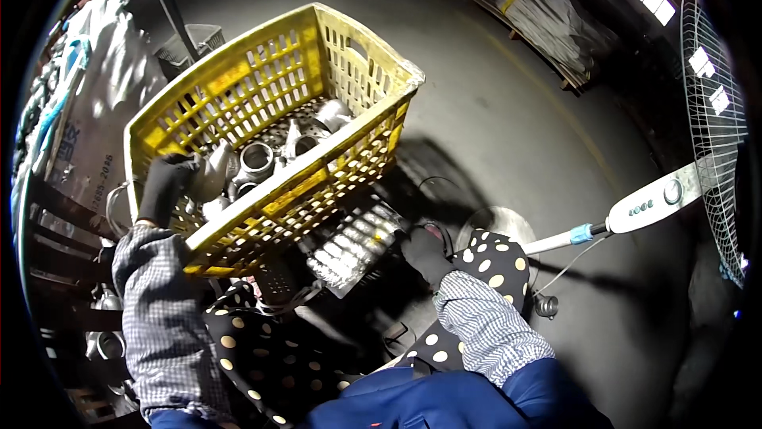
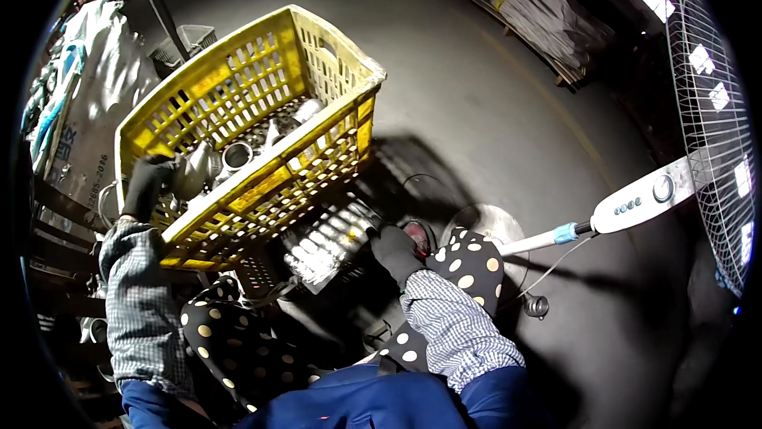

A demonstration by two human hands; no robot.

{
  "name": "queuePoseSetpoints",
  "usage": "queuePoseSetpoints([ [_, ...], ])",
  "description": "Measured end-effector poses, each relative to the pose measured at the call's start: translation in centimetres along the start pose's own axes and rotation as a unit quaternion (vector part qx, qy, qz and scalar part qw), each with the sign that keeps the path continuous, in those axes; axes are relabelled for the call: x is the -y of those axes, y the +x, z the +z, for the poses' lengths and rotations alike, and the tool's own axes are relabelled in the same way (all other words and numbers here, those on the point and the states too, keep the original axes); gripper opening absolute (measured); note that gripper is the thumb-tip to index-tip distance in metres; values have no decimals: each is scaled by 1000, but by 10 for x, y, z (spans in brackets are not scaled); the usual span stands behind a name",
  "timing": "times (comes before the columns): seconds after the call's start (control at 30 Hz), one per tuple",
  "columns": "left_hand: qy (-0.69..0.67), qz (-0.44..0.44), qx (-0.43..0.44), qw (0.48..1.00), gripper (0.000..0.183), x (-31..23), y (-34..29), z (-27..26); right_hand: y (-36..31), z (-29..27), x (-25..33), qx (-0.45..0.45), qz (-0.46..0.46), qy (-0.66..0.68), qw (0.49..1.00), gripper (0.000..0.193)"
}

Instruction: The person holds a metal elbow fitting and polishes its surface using a small tool, then switches to another fitting from a yellow basket and repeats the process. They also use a flat metal plate to work on the edges of the fittings.

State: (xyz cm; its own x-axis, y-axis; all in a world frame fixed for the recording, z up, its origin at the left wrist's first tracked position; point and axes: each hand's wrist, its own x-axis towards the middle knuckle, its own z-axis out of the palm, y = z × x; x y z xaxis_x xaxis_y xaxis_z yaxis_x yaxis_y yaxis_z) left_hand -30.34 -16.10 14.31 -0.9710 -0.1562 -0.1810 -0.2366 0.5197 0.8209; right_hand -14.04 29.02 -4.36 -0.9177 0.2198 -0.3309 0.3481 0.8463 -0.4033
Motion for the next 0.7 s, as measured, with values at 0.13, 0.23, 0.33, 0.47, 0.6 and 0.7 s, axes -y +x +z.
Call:
queuePoseSetpoints([
  [0.13, -84, 234, -130, 960, 23, -98, -116, 20, 9, 5, 2, 92, 23, -50, 994, 32],
  [0.23, -113, 255, 28, 960, 27, -72, -192, 71, 6, -13, -4, 70, 11, -51, 996, 30],
  [0.33, -204, -17, 152, 967, 24, 20, -240, 157, 2, -8, -2, -53, 25, 210, 976, 30],
  [0.47, -341, -229, 139, 901, 35, 153, -268, 242, 17, 5, 0, -81, 56, 240, 966, 37],
  [0.6, -300, -105, 258, 912, 36, 143, -237, 268, 55, 48, -49, -122, 64, 301, 944, 42],
  [0.7, -413, -179, 239, 860, 32, 152, -238, 270, 44, 54, -34, -122, 53, 363, 922, 26],
])
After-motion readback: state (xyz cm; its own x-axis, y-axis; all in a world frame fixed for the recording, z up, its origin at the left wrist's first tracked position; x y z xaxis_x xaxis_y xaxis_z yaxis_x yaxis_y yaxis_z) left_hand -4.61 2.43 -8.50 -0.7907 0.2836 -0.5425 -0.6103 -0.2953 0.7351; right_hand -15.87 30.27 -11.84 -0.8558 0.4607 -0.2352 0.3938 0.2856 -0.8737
